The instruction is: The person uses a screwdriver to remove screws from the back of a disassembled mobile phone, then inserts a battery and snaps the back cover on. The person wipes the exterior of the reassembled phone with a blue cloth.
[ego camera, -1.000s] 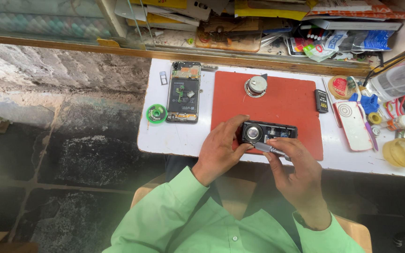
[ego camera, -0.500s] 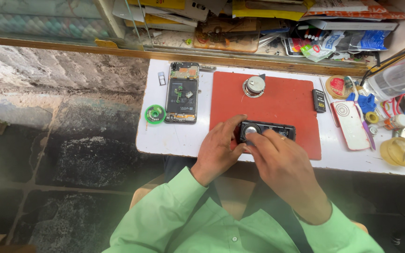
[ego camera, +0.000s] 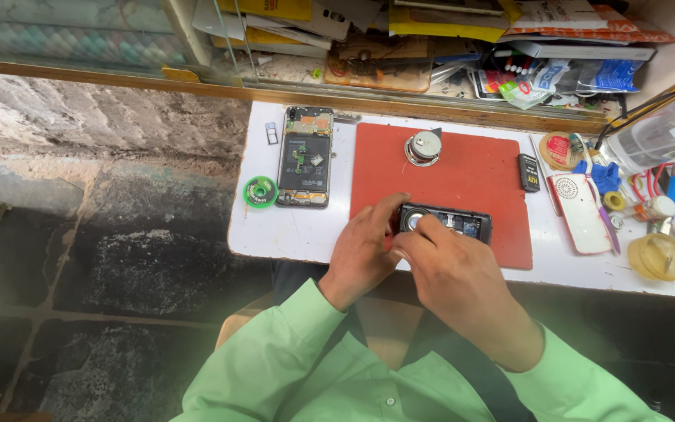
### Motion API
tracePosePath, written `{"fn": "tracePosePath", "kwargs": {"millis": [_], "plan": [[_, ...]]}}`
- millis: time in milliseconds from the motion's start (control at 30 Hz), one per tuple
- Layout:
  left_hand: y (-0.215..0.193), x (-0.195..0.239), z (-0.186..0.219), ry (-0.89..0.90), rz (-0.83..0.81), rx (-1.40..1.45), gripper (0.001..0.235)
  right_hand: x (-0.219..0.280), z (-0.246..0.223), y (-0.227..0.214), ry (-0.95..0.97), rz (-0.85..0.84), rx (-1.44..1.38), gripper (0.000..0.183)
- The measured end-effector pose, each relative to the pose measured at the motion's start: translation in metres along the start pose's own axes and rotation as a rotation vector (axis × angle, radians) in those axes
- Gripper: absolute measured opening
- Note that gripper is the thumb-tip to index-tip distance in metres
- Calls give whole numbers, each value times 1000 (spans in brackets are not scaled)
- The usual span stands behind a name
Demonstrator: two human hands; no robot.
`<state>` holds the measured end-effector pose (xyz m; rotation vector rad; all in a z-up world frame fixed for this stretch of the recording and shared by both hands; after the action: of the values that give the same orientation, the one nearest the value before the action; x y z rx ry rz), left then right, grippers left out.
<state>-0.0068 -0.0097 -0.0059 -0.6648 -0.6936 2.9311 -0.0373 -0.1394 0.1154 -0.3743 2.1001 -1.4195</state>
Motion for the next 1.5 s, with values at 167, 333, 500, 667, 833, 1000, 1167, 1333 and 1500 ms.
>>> {"fn": "tracePosePath", "kwargs": {"millis": [167, 333, 500, 667, 833, 1000, 1167, 1333, 1500], "plan": [[-3, 0, 3, 65, 55, -1, 71, -1, 6, -1, -48, 83, -76, 27], [-5, 1, 7, 56, 36, 4, 72, 24, 10, 12, 13, 187, -134, 22], [-7, 3, 14, 86, 29, 53, 79, 53, 13, 29, 109, 381, -260, 22], [-9, 1, 19, 131, 48, 37, 84, 62, 13, 42, 6, 486, -203, 23], [-11, 1, 20, 77, 22, 84, 80, 63, 10, 43, -130, 505, -191, 27], [-9, 0, 16, 101, 26, 108, 81, 75, 10, 35, -87, 593, -239, 27], [-5, -1, 11, -18, -17, 46, 86, 76, 34, 35, 125, 759, -432, 28], [-4, -2, 11, 6, -2, 53, 88, 86, 64, 42, 280, 815, -713, 34], [-4, 0, 14, 6, -2, 126, 87, 94, 95, 50, 232, 962, -860, 32]]}}
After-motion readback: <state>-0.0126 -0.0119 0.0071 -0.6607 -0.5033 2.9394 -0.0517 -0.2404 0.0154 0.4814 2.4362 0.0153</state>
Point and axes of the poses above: each hand's wrist, its own x-axis away from the middle knuckle, its own y-axis out of the palm, z = x × y, the point moved 2 cm from there along -x, towards the middle knuckle, and after that the axes turned 1 degree about z, right-handed, at the moved point
